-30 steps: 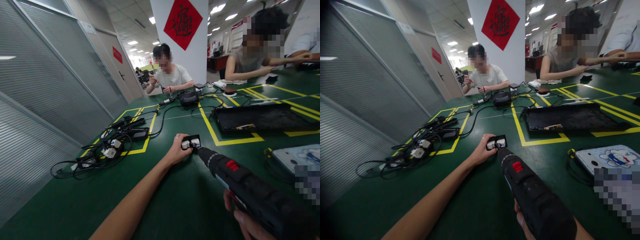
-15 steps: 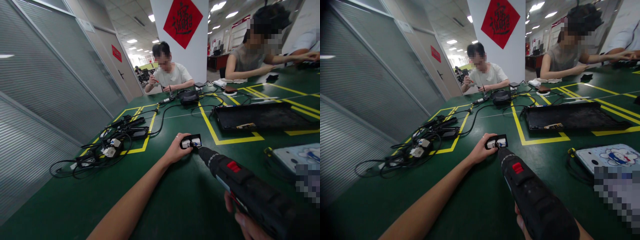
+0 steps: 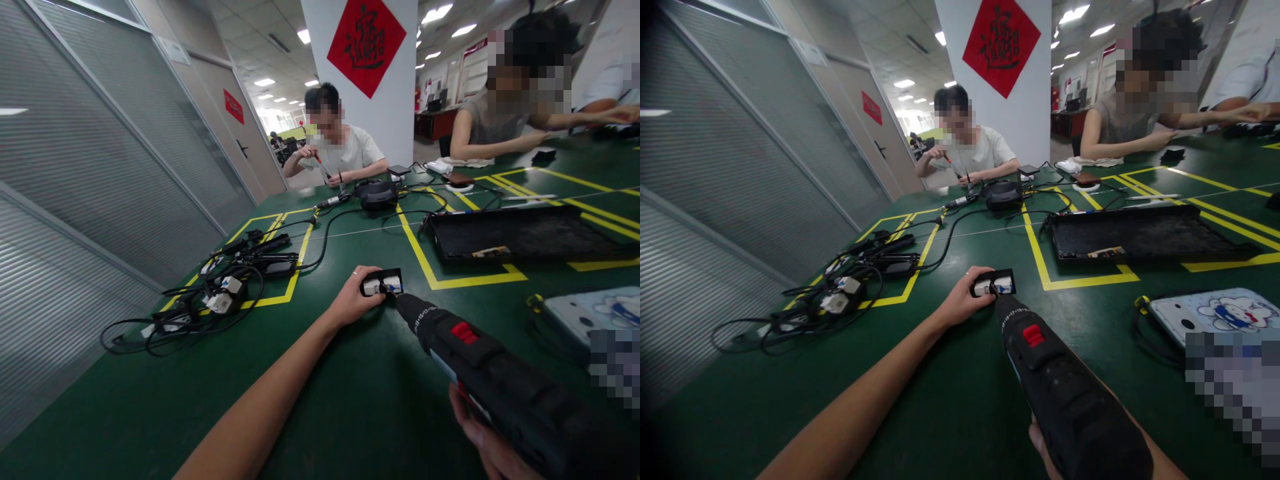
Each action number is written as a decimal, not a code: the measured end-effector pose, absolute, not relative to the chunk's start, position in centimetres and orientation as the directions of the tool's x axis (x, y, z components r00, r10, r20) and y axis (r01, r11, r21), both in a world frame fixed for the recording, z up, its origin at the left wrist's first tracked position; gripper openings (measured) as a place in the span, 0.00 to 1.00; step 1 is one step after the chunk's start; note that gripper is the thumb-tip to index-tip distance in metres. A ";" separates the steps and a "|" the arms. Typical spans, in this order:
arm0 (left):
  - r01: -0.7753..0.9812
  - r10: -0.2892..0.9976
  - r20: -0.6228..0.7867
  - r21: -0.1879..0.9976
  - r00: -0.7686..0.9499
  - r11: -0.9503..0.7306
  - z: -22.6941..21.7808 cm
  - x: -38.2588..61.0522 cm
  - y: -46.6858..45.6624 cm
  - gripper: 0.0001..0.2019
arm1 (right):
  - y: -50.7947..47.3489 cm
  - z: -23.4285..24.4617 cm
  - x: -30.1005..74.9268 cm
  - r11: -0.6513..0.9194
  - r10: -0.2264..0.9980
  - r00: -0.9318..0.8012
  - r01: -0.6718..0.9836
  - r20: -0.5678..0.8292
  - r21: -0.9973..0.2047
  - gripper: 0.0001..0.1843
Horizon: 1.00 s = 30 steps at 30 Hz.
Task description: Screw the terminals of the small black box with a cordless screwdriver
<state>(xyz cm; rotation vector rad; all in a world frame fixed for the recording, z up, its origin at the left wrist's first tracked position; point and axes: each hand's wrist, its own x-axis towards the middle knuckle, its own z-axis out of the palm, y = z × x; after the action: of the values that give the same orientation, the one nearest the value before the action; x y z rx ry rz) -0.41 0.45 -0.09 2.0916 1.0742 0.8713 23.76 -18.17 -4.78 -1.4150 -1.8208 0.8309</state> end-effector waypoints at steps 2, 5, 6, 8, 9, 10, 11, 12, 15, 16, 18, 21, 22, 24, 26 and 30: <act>0.429 0.850 0.276 0.768 0.449 -0.475 -0.2 -0.4 0.5 0.26 | -17.9 -4.1 23.7 0.203 0.976 -0.183 0.565 0.118 -0.800 0.06; 0.421 0.848 0.282 0.771 0.448 -0.479 -0.3 -0.4 0.5 0.25 | -17.9 -3.2 23.6 0.199 0.974 -0.206 0.569 0.095 -0.798 0.04; 0.420 0.848 0.283 0.770 0.449 -0.480 -0.3 -0.4 0.5 0.25 | -18.0 -3.0 23.5 0.182 0.975 -0.207 0.563 0.076 -0.806 0.04; 0.423 0.847 0.282 0.768 0.451 -0.481 -0.3 -0.4 0.6 0.25 | -18.5 -2.7 23.1 0.126 0.979 -0.202 0.531 0.019 -0.838 0.05; 0.424 0.846 0.282 0.767 0.452 -0.482 -0.3 -0.4 0.6 0.25 | -18.7 -2.6 22.9 0.096 0.980 -0.200 0.509 -0.009 -0.856 0.07; 0.424 0.845 0.281 0.766 0.455 -0.483 -0.3 -0.4 0.6 0.25 | -18.9 -2.5 22.7 0.075 0.980 -0.195 0.490 -0.025 -0.868 0.08; 0.423 0.843 0.278 0.766 0.460 -0.484 -0.3 -0.4 0.6 0.25 | -18.9 -2.5 22.5 0.072 0.983 -0.185 0.482 -0.021 -0.873 0.08; 0.421 0.842 0.275 0.767 0.464 -0.483 -0.2 -0.5 0.7 0.25 | -18.8 -2.4 22.4 0.094 0.985 -0.175 0.484 0.009 -0.870 0.08; 0.419 0.841 0.261 0.773 0.473 -0.476 -0.1 -0.5 0.7 0.26 | -18.0 -1.9 22.3 0.268 0.959 -0.227 0.524 0.171 -0.808 0.05; 0.418 0.842 0.260 0.775 0.473 -0.474 -0.1 -0.5 0.7 0.26 | -17.6 -1.7 22.4 0.322 0.944 -0.248 0.550 0.217 -0.771 0.05; 0.415 0.843 0.263 0.777 0.469 -0.473 -0.2 -0.5 0.7 0.26 | -17.2 -1.4 22.5 0.368 0.930 -0.254 0.617 0.266 -0.695 0.07; 0.418 0.848 0.258 0.780 0.463 -0.466 -0.1 -0.5 0.6 0.26 | -17.1 -1.3 22.7 0.339 0.939 -0.209 0.685 0.272 -0.644 0.15; 0.421 0.850 0.252 0.781 0.463 -0.461 -0.1 -0.5 0.6 0.26 | -17.1 -1.5 22.7 0.331 0.943 -0.211 0.677 0.258 -0.657 0.16; 0.424 0.852 0.243 0.783 0.464 -0.454 -0.1 -0.4 0.6 0.26 | -17.3 -1.8 22.6 0.320 0.947 -0.221 0.622 0.231 -0.715 0.14; 0.423 0.851 0.246 0.783 0.464 -0.456 -0.1 -0.4 0.6 0.26 | -17.5 -2.0 22.7 0.323 0.940 -0.269 0.519 0.208 -0.791 0.13; 0.407 0.847 0.262 0.786 0.463 -0.466 -0.2 -0.4 0.6 0.26 | -17.3 -0.9 22.9 0.316 0.928 -0.330 0.445 0.174 -0.838 0.12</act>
<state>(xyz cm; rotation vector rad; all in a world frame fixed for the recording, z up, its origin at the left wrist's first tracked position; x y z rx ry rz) -0.44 0.58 -0.17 2.0625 1.0393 0.8702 22.88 -17.29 -0.95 -1.2138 -1.9118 0.9162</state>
